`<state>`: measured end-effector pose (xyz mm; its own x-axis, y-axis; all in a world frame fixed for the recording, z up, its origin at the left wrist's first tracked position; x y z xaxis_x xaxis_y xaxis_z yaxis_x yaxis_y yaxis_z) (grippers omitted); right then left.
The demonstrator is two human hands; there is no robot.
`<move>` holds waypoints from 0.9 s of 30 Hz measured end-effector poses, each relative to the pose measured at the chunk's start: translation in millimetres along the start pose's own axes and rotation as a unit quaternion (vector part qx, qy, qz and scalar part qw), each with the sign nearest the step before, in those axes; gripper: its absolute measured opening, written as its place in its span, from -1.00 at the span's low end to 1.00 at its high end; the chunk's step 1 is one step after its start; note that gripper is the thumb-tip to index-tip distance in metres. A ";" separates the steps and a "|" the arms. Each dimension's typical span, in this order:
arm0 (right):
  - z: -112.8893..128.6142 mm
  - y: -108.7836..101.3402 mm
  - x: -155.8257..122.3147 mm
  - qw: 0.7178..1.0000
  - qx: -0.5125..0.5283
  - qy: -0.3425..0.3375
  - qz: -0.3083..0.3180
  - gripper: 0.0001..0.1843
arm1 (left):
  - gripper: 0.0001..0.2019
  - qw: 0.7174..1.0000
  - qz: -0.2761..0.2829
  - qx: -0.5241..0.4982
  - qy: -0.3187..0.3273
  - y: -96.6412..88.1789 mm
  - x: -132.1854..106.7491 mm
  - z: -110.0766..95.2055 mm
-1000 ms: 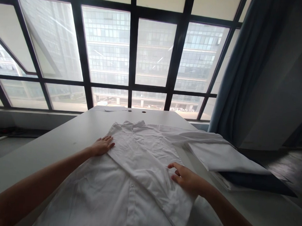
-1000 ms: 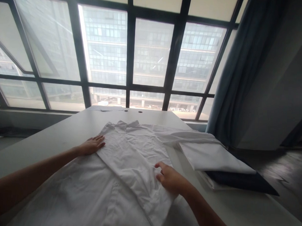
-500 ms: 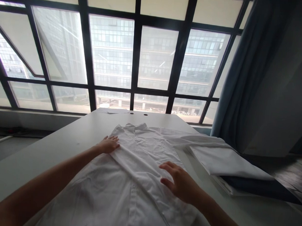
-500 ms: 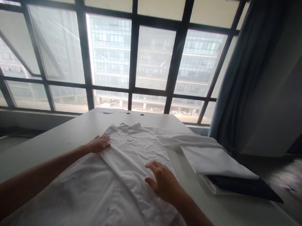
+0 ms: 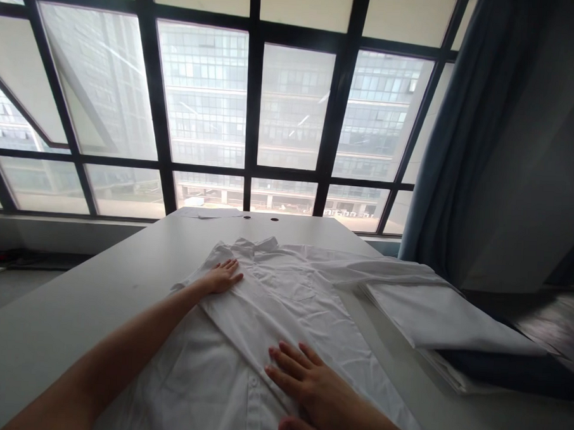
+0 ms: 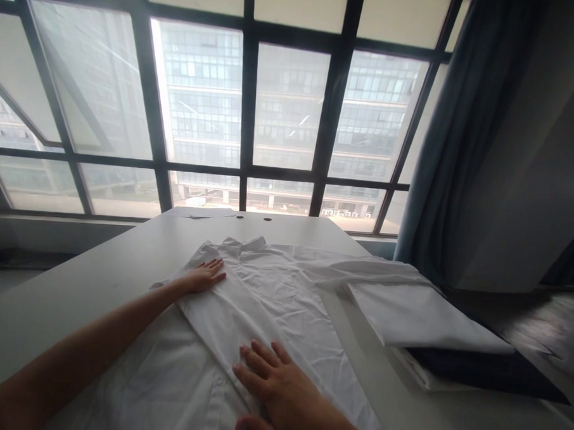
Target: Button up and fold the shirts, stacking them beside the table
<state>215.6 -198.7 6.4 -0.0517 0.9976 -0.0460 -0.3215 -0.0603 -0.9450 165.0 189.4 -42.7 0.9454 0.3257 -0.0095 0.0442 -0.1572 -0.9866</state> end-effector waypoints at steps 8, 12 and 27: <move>-50.3 48.1 20.3 0.933 -0.253 -0.141 -0.214 -0.55 | -0.29 0.996 -0.033 0.034 -0.079 -4.4 52.4 84.3; -55.7 53.7 21.0 0.900 -0.304 -0.160 -0.269 -0.54 | -0.32 0.992 -0.033 0.030 -0.116 -8.7 61.5 99.0; 1.8 -2.6 -2.2 0.999 0.039 -0.010 0.016 -0.22 | -0.36 0.995 -0.042 0.067 0.066 2.6 -40.3 -33.3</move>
<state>214.9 -200.8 9.6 -0.0820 0.9942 -0.0694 -0.3923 -0.0962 -0.9148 137.8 144.8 -39.4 0.9749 0.2049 0.0876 0.0906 -0.0050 -0.9959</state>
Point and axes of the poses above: each hand's wrist, its own x-axis towards the middle knuckle, its own y-axis out of the palm, z = x × y, the point moved 2 cm from there along x, towards the middle knuckle, and after that the axes turned 10 degrees about y, right-handed, at the moved point
